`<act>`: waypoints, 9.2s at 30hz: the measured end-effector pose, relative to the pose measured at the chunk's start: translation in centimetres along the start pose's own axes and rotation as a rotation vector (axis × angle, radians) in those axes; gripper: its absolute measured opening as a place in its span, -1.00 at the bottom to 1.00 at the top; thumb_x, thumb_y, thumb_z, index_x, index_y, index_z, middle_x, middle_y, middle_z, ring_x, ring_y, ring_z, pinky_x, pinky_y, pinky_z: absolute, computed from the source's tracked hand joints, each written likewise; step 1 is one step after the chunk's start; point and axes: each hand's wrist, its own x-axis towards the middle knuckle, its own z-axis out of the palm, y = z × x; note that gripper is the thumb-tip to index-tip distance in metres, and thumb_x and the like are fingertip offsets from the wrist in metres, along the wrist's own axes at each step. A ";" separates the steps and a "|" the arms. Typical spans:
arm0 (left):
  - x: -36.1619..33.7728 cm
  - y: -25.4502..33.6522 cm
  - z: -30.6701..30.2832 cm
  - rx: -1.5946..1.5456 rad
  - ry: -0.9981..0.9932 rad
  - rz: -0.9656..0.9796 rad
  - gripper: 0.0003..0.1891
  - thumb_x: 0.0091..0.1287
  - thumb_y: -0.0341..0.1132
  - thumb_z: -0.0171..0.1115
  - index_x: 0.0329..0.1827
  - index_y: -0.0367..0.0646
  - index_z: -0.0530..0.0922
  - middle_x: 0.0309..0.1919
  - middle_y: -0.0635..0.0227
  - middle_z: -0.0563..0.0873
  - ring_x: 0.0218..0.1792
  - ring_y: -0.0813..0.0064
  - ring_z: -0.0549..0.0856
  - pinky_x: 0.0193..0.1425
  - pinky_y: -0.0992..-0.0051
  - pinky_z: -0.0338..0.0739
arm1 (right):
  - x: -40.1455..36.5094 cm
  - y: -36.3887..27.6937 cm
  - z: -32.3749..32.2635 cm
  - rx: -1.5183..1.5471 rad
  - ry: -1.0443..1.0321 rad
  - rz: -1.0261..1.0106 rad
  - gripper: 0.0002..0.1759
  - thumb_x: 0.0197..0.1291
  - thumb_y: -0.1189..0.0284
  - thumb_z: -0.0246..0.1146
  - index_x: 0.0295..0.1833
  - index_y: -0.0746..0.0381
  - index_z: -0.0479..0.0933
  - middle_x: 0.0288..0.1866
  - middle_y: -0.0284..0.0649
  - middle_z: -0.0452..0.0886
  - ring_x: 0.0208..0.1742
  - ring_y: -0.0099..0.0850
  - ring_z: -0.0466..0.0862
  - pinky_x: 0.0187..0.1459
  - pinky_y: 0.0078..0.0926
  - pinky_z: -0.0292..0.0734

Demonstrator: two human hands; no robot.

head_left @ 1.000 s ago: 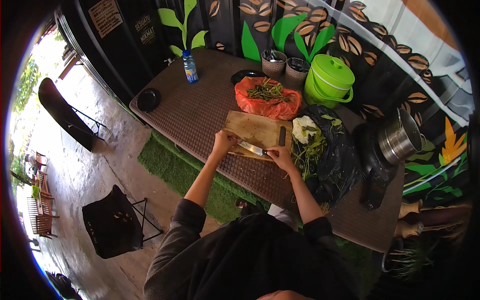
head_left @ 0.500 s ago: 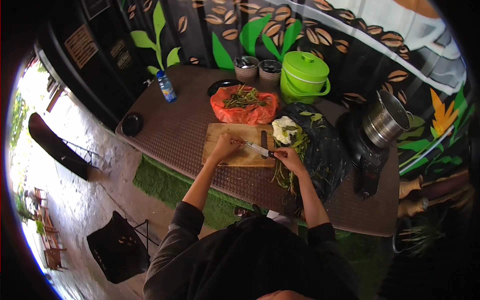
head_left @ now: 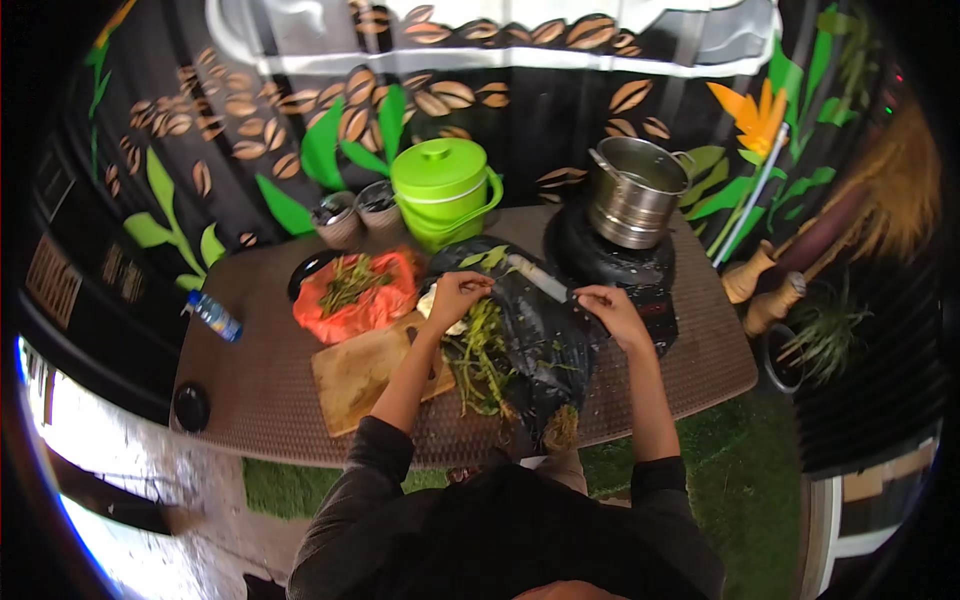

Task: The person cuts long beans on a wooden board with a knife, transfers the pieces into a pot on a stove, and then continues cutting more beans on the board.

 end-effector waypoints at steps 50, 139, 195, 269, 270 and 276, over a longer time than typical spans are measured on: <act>-1.3 -2.8 1.3 -0.042 -0.231 -0.113 -0.79 0.20 -0.44 0.27 -0.14 -0.35 0.66 -0.29 0.31 0.76 -0.29 0.62 0.67 -0.11 0.58 0.54 | 11.5 -10.4 -19.7 -1.251 0.708 0.038 -0.80 0.03 0.35 0.26 -0.24 0.15 0.69 -0.26 0.03 0.69 -0.20 -0.03 0.70 -0.15 -0.14 0.61; -14.3 -1.1 -1.6 -0.321 0.112 -0.278 -0.66 0.43 -0.19 0.13 -0.05 -0.36 0.63 -0.29 0.28 0.74 -0.26 0.61 0.67 -0.13 0.59 0.55 | -1.0 -3.8 12.0 -0.013 -0.315 0.105 -0.76 0.02 0.31 0.46 -0.38 0.26 0.62 -0.69 -0.48 0.39 -0.70 -0.68 0.27 -0.62 -0.64 0.09; -26.9 -6.9 -11.7 0.606 0.601 -0.502 -0.85 0.08 -0.42 0.36 -0.32 -0.30 0.69 -0.38 0.04 0.70 -0.35 0.06 0.69 -0.23 0.21 0.57 | -3.1 5.6 30.9 -0.830 -0.541 -0.243 -0.58 0.40 0.34 0.03 0.16 0.48 0.33 -0.63 -0.20 0.49 -0.74 -0.34 0.44 -0.74 -0.35 0.32; -27.0 -7.6 -10.7 -0.482 0.999 -0.467 -0.84 0.23 -0.55 0.27 -0.16 -0.45 0.57 -0.33 0.13 0.71 -0.40 0.41 0.74 -0.33 0.53 0.73 | -9.6 7.7 32.8 -0.317 -0.406 -0.162 -0.38 0.45 0.18 -0.04 0.36 0.47 0.10 -0.73 -0.28 0.35 -0.80 -0.41 0.29 -0.71 -0.42 0.21; -27.0 -7.5 -10.6 -0.481 1.001 -0.469 -0.84 0.23 -0.55 0.27 -0.16 -0.45 0.57 -0.33 0.13 0.71 -0.40 0.41 0.74 -0.33 0.53 0.73 | -9.3 8.2 33.7 -0.367 -0.424 -0.150 -0.40 0.45 0.21 -0.02 0.35 0.47 0.10 -0.75 -0.30 0.32 -0.83 -0.45 0.25 -0.76 -0.46 0.14; -26.9 -7.2 -10.5 -0.449 0.979 -0.470 -0.83 0.24 -0.55 0.26 -0.13 -0.44 0.56 -0.32 0.15 0.72 -0.41 0.41 0.74 -0.30 0.52 0.73 | -9.3 9.1 35.4 -0.324 -0.466 -0.198 -0.45 0.45 0.21 -0.01 0.26 0.47 0.17 -0.75 -0.31 0.30 -0.82 -0.44 0.26 -0.77 -0.43 0.14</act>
